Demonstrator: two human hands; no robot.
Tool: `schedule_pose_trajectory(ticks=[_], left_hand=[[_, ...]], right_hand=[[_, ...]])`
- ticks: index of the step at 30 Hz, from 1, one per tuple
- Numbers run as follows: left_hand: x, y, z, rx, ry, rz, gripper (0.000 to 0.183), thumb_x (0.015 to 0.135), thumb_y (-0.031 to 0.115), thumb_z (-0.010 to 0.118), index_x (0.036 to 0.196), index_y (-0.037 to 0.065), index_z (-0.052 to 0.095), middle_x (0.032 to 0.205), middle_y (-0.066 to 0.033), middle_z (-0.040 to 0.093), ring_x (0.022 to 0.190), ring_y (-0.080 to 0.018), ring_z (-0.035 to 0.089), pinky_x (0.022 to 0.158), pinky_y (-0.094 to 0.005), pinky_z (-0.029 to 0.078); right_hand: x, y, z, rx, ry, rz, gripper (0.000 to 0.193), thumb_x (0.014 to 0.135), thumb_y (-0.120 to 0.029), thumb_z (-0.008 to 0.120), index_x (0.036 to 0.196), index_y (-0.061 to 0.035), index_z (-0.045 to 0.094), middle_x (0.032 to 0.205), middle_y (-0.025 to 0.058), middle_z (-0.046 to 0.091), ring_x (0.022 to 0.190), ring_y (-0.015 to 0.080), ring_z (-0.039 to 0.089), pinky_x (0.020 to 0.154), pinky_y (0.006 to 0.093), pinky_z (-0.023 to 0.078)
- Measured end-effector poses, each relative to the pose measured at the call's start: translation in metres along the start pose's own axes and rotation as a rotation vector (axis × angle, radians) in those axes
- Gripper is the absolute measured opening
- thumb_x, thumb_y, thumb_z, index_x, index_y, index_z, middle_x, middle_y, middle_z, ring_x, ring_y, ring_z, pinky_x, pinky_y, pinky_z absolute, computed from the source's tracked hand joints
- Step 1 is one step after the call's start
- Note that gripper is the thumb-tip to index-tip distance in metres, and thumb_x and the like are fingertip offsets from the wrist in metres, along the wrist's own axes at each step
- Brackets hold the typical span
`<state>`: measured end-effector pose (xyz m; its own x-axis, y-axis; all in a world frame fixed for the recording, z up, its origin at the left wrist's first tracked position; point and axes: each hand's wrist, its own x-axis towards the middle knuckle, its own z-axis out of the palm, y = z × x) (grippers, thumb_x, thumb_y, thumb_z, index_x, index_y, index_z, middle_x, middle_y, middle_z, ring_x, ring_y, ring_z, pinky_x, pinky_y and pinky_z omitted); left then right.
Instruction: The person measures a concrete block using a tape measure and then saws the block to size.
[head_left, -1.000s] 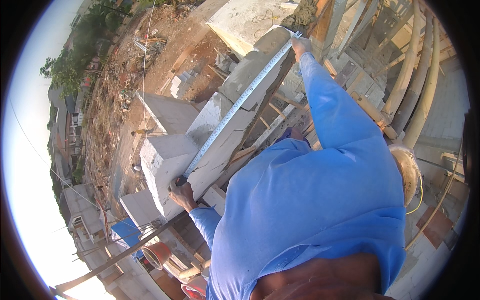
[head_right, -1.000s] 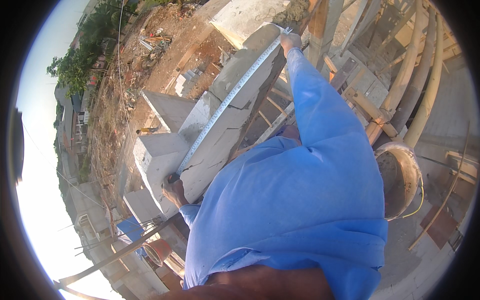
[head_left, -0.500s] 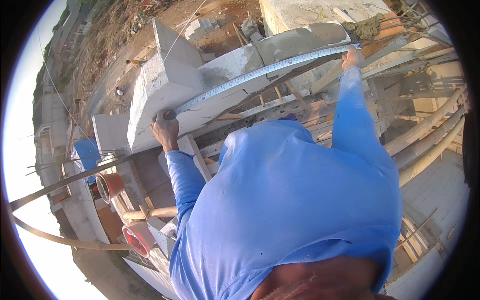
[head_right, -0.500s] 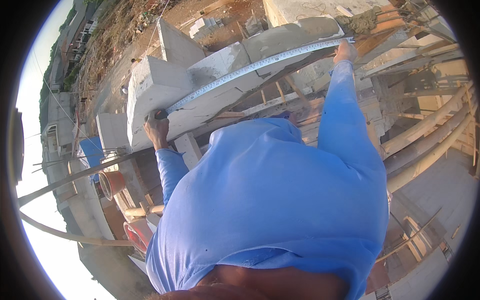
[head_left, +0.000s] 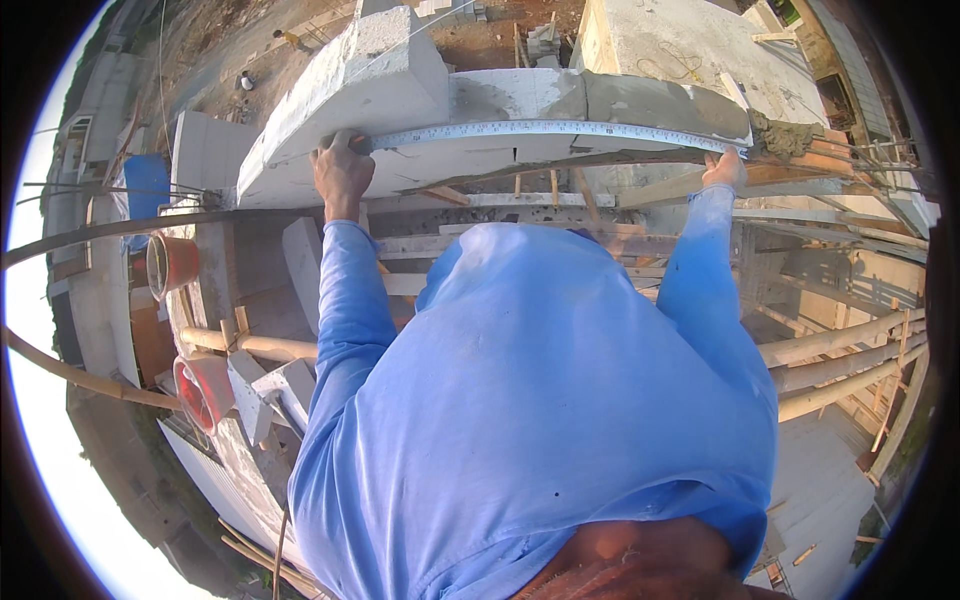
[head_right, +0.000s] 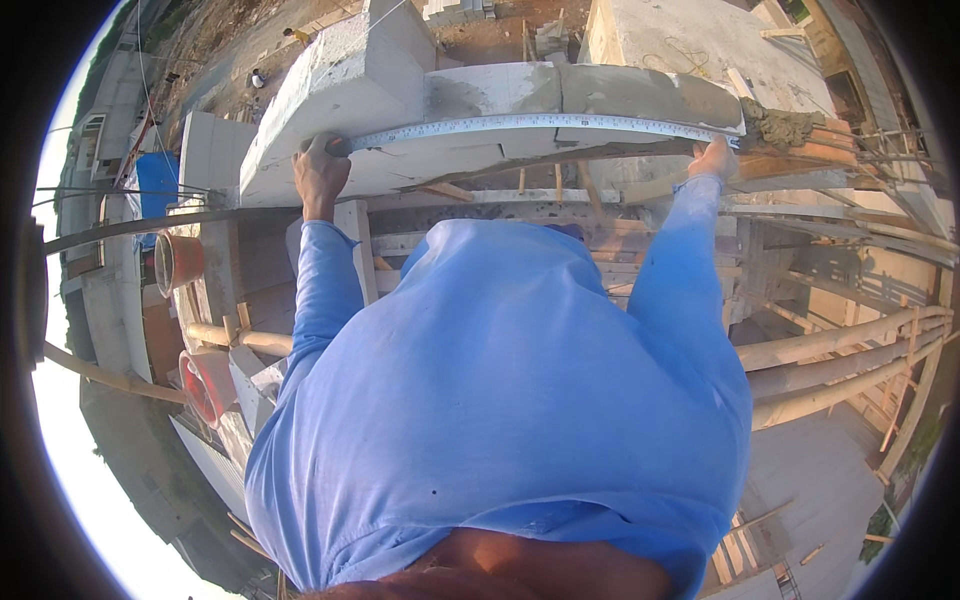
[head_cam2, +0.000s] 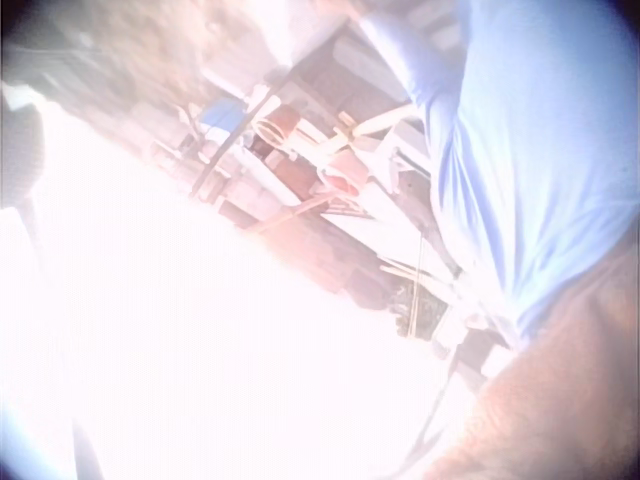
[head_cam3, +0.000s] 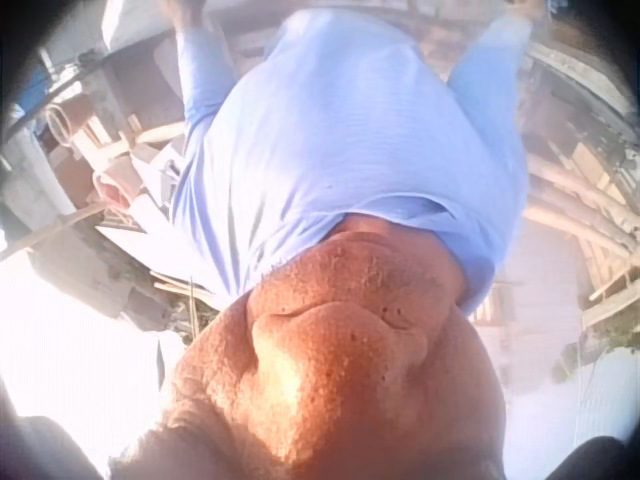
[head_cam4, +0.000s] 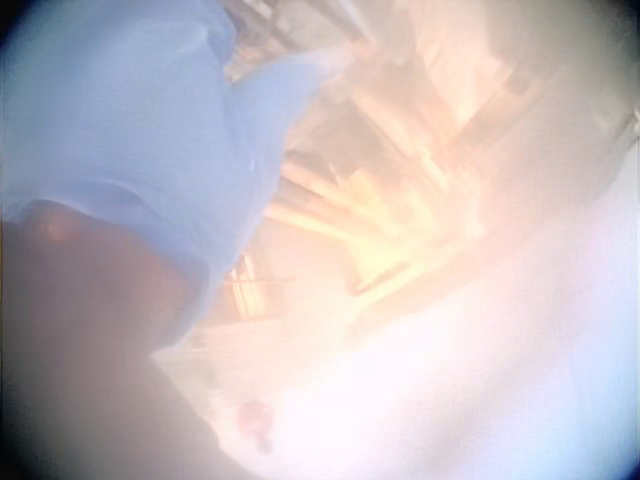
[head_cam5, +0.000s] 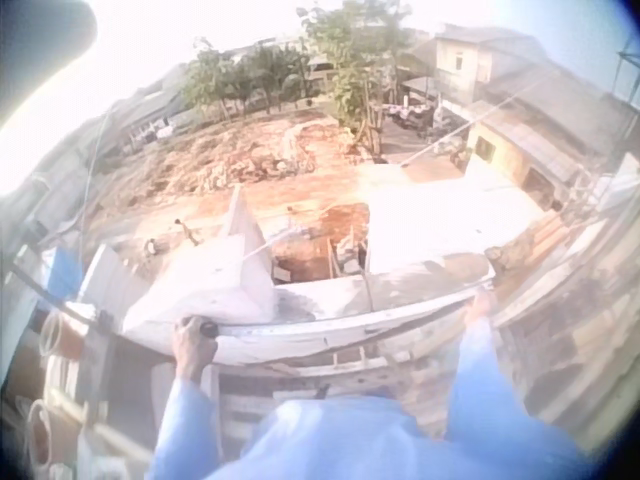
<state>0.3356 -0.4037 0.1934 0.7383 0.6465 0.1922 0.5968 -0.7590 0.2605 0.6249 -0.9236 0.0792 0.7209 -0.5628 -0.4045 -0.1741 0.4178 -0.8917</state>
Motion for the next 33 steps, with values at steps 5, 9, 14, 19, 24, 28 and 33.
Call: schedule_pose_trajectory(ticks=[5,9,14,19,24,28,33], left_hand=[[-0.001,-0.004,0.000,0.008,-0.008,-0.005,0.035,0.068,0.006,0.060,0.100,0.017,0.071,0.117,-0.0117,0.061,0.114,-0.0336,0.051,0.097,-0.0381,0.042],[-0.002,0.000,-0.001,0.007,-0.019,-0.024,0.036,0.068,0.006,0.060,0.100,0.017,0.071,0.118,-0.0118,0.061,0.115,-0.0344,0.050,0.096,-0.0391,0.043],[-0.002,0.000,0.000,0.003,-0.018,-0.027,0.036,0.069,0.007,0.060,0.101,0.018,0.071,0.119,-0.0113,0.061,0.114,-0.0352,0.051,0.095,-0.0392,0.045],[-0.003,-0.007,0.001,0.019,-0.016,-0.020,0.036,0.070,0.008,0.060,0.102,0.019,0.071,0.118,-0.0105,0.061,0.113,-0.0352,0.051,0.094,-0.0390,0.045],[0.000,-0.012,0.003,0.018,0.002,0.006,0.035,0.070,0.007,0.059,0.102,0.018,0.071,0.118,-0.0112,0.061,0.112,-0.0356,0.051,0.094,-0.0394,0.045],[0.003,0.000,0.003,0.032,-0.020,0.019,0.035,0.071,0.005,0.060,0.102,0.017,0.070,0.117,-0.0126,0.061,0.112,-0.0354,0.052,0.094,-0.0397,0.044],[-0.005,0.004,0.001,-0.010,-0.038,-0.012,0.032,0.070,0.006,0.060,0.100,0.015,0.071,0.115,-0.0126,0.062,0.109,-0.0338,0.053,0.094,-0.0402,0.043]], right_hand=[[-0.005,0.000,0.004,-0.006,-0.003,0.016,0.034,0.085,-0.004,0.057,0.117,0.0063,0.053,0.118,0.0172,0.057,0.106,0.0305,0.059,0.092,0.0514,0.049],[-0.003,0.002,0.004,-0.008,0.006,0.001,0.033,0.086,-0.005,0.057,0.116,0.0072,0.053,0.117,0.0180,0.057,0.104,0.0308,0.060,0.089,0.0501,0.051],[-0.020,0.002,0.010,-0.008,0.002,-0.025,0.031,0.087,-0.005,0.057,0.115,0.0076,0.054,0.115,0.0178,0.057,0.103,0.0308,0.060,0.086,0.0490,0.052],[-0.035,0.006,0.018,-0.009,0.014,-0.007,0.031,0.087,-0.006,0.057,0.115,0.0067,0.055,0.115,0.0166,0.058,0.103,0.0305,0.060,0.087,0.0489,0.051],[-0.036,0.012,0.020,0.020,-0.027,-0.017,0.034,0.085,-0.003,0.059,0.117,0.0066,0.053,0.119,0.0176,0.055,0.105,0.0313,0.057,0.091,0.0524,0.049],[-0.035,0.013,0.014,-0.024,-0.011,0.013,0.032,0.086,-0.010,0.059,0.115,0.0041,0.055,0.113,0.0141,0.059,0.100,0.0272,0.060,0.081,0.0459,0.051],[0.001,0.051,0.013,-0.058,-0.049,-0.071,0.018,0.084,-0.014,0.064,0.097,-0.0028,0.060,0.091,0.0073,0.062,0.078,0.0222,0.059,0.073,0.0457,0.049]])
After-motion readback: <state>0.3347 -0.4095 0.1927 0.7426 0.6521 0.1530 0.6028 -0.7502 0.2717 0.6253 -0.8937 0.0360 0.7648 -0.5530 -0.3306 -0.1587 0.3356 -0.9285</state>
